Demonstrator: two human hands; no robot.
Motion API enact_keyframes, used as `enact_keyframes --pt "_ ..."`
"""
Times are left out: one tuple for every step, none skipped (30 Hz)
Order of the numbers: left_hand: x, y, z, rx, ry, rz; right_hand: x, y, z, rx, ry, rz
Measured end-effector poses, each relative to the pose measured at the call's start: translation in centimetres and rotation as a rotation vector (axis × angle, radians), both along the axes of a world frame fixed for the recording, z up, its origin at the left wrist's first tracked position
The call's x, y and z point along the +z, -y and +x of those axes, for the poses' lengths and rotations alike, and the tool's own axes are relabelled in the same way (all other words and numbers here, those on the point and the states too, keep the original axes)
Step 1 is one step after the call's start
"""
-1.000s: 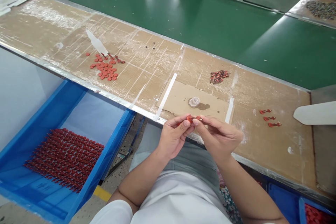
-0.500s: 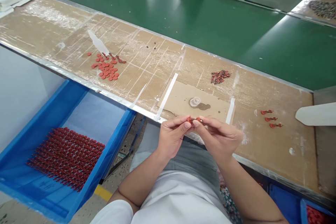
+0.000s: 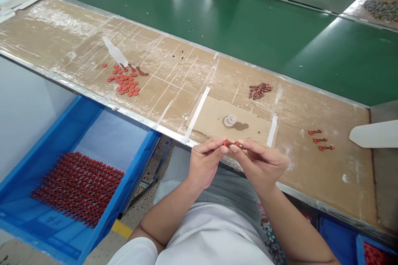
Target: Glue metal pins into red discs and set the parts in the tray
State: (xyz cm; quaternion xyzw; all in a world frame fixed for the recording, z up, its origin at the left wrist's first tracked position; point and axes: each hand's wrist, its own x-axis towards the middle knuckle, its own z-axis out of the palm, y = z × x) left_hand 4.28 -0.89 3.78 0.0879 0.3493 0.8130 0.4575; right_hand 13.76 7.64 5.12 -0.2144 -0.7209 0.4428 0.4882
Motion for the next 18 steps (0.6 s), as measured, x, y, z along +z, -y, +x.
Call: enact_keyframes --pt "0.01 -0.01 0.06 -0.004 -0.005 0.008 -0.08 -0.04 0.07 0.0 -0.001 0.005" --pt "0.01 -0.03 0.11 -0.008 -0.012 0.013 -0.14 -0.08 0.13 0.0 -0.003 0.007" --pt "0.01 -0.04 0.17 -0.01 -0.017 0.014 -0.2 -0.11 0.18 0.001 -0.005 0.007" --pt "0.01 -0.06 0.23 -0.011 -0.018 0.016 -0.25 -0.14 0.22 0.001 -0.007 0.007" --pt "0.01 -0.08 0.28 -0.01 -0.018 0.017 -0.28 -0.15 0.26 0.002 -0.011 0.006" --pt "0.01 -0.1 0.33 -0.01 -0.017 0.02 -0.31 -0.16 0.28 0.002 -0.016 0.006" --pt "0.01 -0.12 0.39 -0.009 -0.015 0.021 -0.32 -0.16 0.3 0.003 -0.02 0.003" --pt "0.02 -0.14 0.44 -0.01 -0.012 0.02 -0.33 -0.15 0.32 0.002 -0.024 -0.001" --pt "0.04 -0.15 0.49 -0.012 -0.009 0.017 -0.33 -0.13 0.34 -0.001 -0.027 -0.006" --pt "0.07 -0.17 0.53 -0.014 -0.006 0.011 -0.34 -0.11 0.35 -0.006 -0.03 -0.01" --pt "0.11 -0.19 0.58 -0.014 -0.004 0.005 -0.34 -0.09 0.37 -0.012 -0.033 -0.012" --pt "0.17 -0.21 0.62 -0.013 -0.001 -0.002 -0.34 -0.08 0.39 -0.017 -0.035 -0.011" --pt "0.23 -0.23 0.67 -0.011 0.0 -0.008 -0.35 -0.08 0.42 -0.022 -0.035 -0.007" --pt "0.3 -0.25 0.71 -0.008 0.002 -0.012 -0.36 -0.08 0.44 -0.025 -0.035 -0.002" --pt "0.36 -0.26 0.76 -0.006 0.005 -0.015 -0.38 -0.08 0.46 -0.026 -0.036 0.003" --pt "0.42 -0.27 0.79 -0.004 0.011 -0.019 -0.4 -0.09 0.48 -0.027 -0.038 0.006" --pt "0.47 -0.28 0.82 -0.002 0.021 -0.024 -0.43 -0.09 0.5 -0.028 -0.039 0.006" --pt "0.51 -0.29 0.84 -0.001 0.032 -0.03 -0.47 -0.09 0.5 -0.031 -0.038 0.002"
